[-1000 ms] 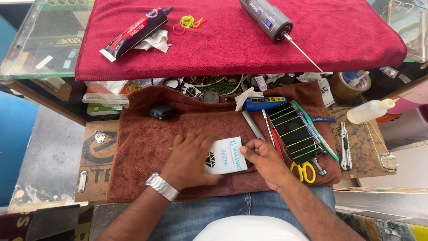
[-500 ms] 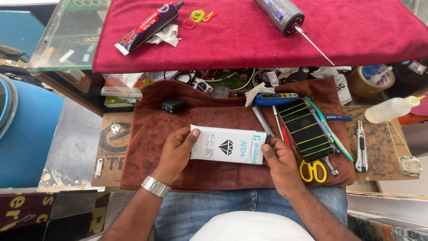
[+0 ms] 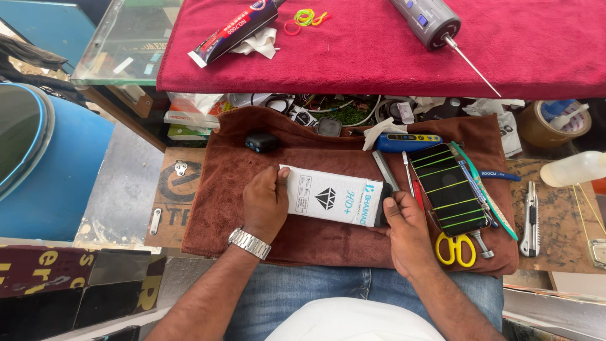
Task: The person handles a smartphone and a small white packet on a workbench. They use a small white tool to scrape and clean the edges and ports of the phone, then wipe the device with a cloth.
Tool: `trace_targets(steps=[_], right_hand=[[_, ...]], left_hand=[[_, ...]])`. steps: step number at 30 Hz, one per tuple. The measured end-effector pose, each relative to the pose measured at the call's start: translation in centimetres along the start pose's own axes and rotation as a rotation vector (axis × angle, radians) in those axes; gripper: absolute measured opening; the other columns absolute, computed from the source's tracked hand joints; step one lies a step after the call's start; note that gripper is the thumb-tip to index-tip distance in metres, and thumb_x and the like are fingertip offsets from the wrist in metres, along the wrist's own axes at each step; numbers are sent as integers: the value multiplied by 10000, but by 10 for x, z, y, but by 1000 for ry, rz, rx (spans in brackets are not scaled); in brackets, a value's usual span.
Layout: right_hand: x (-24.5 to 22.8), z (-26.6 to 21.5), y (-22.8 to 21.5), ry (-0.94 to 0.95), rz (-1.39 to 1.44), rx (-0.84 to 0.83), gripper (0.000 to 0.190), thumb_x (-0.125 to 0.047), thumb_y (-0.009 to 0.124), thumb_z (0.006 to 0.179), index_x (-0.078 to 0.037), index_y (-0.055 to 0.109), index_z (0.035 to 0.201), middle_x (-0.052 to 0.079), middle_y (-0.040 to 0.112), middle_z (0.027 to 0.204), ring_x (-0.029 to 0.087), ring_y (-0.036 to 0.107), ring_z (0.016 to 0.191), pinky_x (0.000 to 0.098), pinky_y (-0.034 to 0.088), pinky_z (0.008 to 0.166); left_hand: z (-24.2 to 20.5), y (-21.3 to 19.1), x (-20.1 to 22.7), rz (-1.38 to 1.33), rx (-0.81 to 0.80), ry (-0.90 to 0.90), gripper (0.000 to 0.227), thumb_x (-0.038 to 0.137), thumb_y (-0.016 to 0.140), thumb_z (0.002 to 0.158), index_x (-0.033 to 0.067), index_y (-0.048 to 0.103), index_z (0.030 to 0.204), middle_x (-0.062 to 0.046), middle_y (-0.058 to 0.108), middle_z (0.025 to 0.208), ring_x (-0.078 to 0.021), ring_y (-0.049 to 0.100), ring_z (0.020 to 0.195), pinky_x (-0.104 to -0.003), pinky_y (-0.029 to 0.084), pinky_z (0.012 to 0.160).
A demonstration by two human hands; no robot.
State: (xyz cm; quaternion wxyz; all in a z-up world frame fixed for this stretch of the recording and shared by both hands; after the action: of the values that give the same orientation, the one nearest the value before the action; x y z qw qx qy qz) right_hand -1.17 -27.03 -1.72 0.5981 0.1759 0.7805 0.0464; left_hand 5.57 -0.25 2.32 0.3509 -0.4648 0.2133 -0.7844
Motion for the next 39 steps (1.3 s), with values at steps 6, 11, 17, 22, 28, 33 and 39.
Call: trace_targets(steps=[6, 11, 17, 22, 28, 33, 39], right_hand=[[1, 1, -3, -31, -32, 22, 198, -203, 405, 1081, -37, 510, 1059, 105, 669, 987, 156, 682, 834, 384, 630, 751], [9, 2, -9, -149, -55, 7, 185, -169, 441, 1111, -7, 528, 1092, 85, 634, 985, 111, 605, 835, 305, 574, 761], [1, 2, -5, -153, -80, 15, 163, -130, 480, 1070, -7, 529, 1165, 64, 648, 996, 83, 615, 879, 236, 555, 800], [-26, -7, 8, -38, -477, 121, 240, -188, 587, 967, -50, 585, 1163, 99, 716, 785, 171, 672, 635, 322, 561, 575], [-65, -29, 26, -382, -1281, 42, 287, -321, 697, 936, -48, 733, 1016, 92, 728, 778, 205, 715, 690, 345, 567, 627], [-40, -41, 46, -28, -260, -435, 470, -274, 720, 917, -49, 572, 1302, 60, 701, 1031, 107, 679, 920, 272, 589, 779], [-22, -36, 35, 155, -123, -331, 292, -124, 736, 865, 37, 680, 1101, 113, 761, 980, 140, 759, 856, 273, 653, 772]], left_hand=[[13, -33, -41, 217, -147, -172, 403, 331, 518, 1080, 55, 628, 808, -136, 615, 624, -293, 606, 511, -449, 472, 489], [0, -75, -103, 397, -222, -280, 424, 389, 511, 1080, 49, 651, 869, -220, 663, 668, -399, 665, 604, -527, 532, 591], [-1, -112, -132, 562, -121, -292, 364, 398, 583, 1104, 75, 711, 995, -218, 681, 812, -456, 668, 769, -571, 536, 693], [5, -125, -92, 438, 36, -235, 372, 405, 719, 990, 49, 714, 1098, -166, 682, 1032, -360, 657, 947, -505, 530, 798], [12, -94, -10, -482, -53, -291, 453, 368, 719, 934, 88, 602, 1270, -49, 585, 1146, -177, 537, 1007, -339, 467, 880], [-23, -18, 96, -1498, -500, -518, 663, 469, 651, 880, 77, 502, 1393, -51, 556, 1157, -158, 482, 995, -298, 436, 882], [-36, 23, 122, -1602, -604, -531, 722, 474, 645, 876, 51, 454, 1430, -37, 459, 1167, -134, 421, 1025, -291, 386, 927]])
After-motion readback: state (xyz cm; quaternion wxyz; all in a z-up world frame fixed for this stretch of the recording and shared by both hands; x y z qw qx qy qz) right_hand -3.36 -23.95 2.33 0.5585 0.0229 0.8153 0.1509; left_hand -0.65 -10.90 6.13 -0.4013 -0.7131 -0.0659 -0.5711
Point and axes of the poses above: each hand's wrist, its own z-axis towards the middle knuckle, its own y-axis out of the palm, x = y × z, the point moved 5 cm from there along z, towards the middle knuckle
